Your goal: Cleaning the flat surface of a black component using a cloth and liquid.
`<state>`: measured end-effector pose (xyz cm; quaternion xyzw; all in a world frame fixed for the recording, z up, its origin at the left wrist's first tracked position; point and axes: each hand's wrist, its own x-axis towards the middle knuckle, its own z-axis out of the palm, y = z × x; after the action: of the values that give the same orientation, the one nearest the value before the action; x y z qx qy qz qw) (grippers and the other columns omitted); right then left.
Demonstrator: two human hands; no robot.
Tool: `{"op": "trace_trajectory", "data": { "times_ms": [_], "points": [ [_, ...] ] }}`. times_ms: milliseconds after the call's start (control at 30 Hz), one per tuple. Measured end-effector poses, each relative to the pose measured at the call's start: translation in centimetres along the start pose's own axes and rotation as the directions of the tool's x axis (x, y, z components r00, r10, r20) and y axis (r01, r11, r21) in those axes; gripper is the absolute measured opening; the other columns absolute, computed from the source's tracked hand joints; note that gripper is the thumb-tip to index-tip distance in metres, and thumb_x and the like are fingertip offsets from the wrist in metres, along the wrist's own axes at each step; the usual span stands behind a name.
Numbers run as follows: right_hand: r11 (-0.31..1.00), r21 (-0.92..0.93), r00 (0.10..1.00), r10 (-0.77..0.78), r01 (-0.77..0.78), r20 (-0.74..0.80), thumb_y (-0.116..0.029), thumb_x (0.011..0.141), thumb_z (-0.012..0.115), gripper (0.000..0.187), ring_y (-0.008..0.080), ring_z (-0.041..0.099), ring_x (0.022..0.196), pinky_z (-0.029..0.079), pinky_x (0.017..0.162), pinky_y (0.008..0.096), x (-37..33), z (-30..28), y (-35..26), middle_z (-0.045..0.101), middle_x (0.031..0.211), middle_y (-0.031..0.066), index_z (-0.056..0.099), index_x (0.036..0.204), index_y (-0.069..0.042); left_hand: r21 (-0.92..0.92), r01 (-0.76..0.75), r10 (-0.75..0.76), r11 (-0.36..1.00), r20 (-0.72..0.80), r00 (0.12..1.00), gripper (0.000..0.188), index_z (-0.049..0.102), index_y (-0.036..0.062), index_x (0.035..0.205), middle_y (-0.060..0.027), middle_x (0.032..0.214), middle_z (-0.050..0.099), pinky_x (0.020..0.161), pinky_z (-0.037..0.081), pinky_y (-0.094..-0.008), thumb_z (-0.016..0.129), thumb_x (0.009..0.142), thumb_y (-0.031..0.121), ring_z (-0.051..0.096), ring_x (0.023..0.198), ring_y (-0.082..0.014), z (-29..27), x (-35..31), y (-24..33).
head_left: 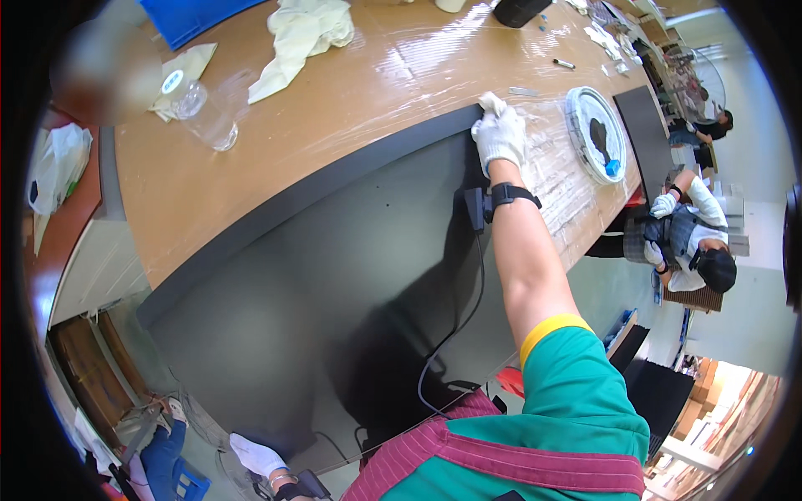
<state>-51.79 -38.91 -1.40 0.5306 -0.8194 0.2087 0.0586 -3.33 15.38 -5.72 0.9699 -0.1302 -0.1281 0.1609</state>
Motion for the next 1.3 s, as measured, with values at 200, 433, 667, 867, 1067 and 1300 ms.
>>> {"op": "trace_trajectory", "data": {
  "times_ms": [200,433,667,867,1067,1300],
  "points": [
    [0.938,0.292,0.981,-0.195,0.188,-0.008,-0.026,0.095,0.06,0.019,0.0419,0.066,0.089,0.053,0.078,0.0502,-7.1,-2.8,11.8,0.07,0.096,0.0201,0.071,0.106,-0.014,-0.007,0.009,-0.009,1.0,0.036,0.999,0.066,0.049,-0.0093,0.139,-0.025,0.145,0.051,0.113,0.036,-0.0387,0.037,0.106,0.046,0.049,0.132,-0.0385,0.1,-0.5,3.0],
    [0.941,-0.169,0.942,0.314,-0.293,0.116,-0.019,0.093,0.058,0.015,0.0415,0.067,0.085,0.055,0.073,0.0484,-18.7,-15.0,20.4,0.068,0.106,0.0175,0.071,0.101,-0.02,0.071,-0.055,0.049,0.996,0.083,0.995,0.068,0.045,-0.0084,0.142,-0.0238,0.15,0.045,0.115,0.033,-0.0405,0.028,0.107,0.047,0.045,0.135,-0.0391,0.0,0.2,2.7],
    [0.99,0.142,0.987,-0.021,-0.001,0.159,-0.009,0.086,0.057,0.018,0.0357,0.064,0.08,0.054,0.072,0.043,-33.7,-17.0,16.0,0.066,0.099,0.0102,0.067,0.095,-0.021,0.159,-0.201,0.185,0.967,0.107,0.977,0.06,0.041,-0.003,0.147,-0.0158,0.152,0.046,0.116,0.033,-0.0341,0.028,0.109,0.041,0.045,0.137,-0.0317,1.0,2.9,0.0],
    [0.919,0.061,0.917,0.394,-0.39,-0.065,-0.029,0.097,0.048,0.019,0.0371,0.061,0.098,0.05,0.086,0.0457,-29.4,-15.4,22.6,0.066,0.107,0.0112,0.064,0.102,-0.021,-0.083,-0.197,0.203,0.977,0.081,0.976,0.064,0.047,-0.0087,0.141,-0.0212,0.145,0.052,0.11,0.039,-0.0367,0.028,0.109,0.044,0.054,0.126,-0.0363,0.9,3.2,0.2],
    [0.837,0.034,0.837,0.547,-0.546,-0.025,-0.042,0.097,0.049,0.033,0.0356,0.059,0.11,0.051,0.088,0.0492,-26.8,-16.1,25.4,0.062,0.114,0.0165,0.063,0.118,-0.021,-0.052,-0.267,0.269,0.962,0.042,0.962,0.068,0.047,-0.0097,0.141,-0.0191,0.146,0.052,0.11,0.039,-0.034,0.031,0.107,0.048,0.053,0.128,-0.0315,1.3,3.0,0.1],
    [0.901,0.013,0.885,0.422,-0.433,0.196,-0.038,0.095,0.055,0.027,0.0325,0.063,0.098,0.051,0.085,0.0441,-24.3,-18.6,25.8,0.062,0.104,0.0138,0.068,0.113,-0.022,-0.039,-0.191,0.193,0.981,0.062,0.979,0.065,0.049,-0.0078,0.14,-0.0168,0.143,0.056,0.111,0.039,-0.0352,0.032,0.108,0.046,0.055,0.125,-0.0294,1.2,3.8,0.3]
  ]
}}
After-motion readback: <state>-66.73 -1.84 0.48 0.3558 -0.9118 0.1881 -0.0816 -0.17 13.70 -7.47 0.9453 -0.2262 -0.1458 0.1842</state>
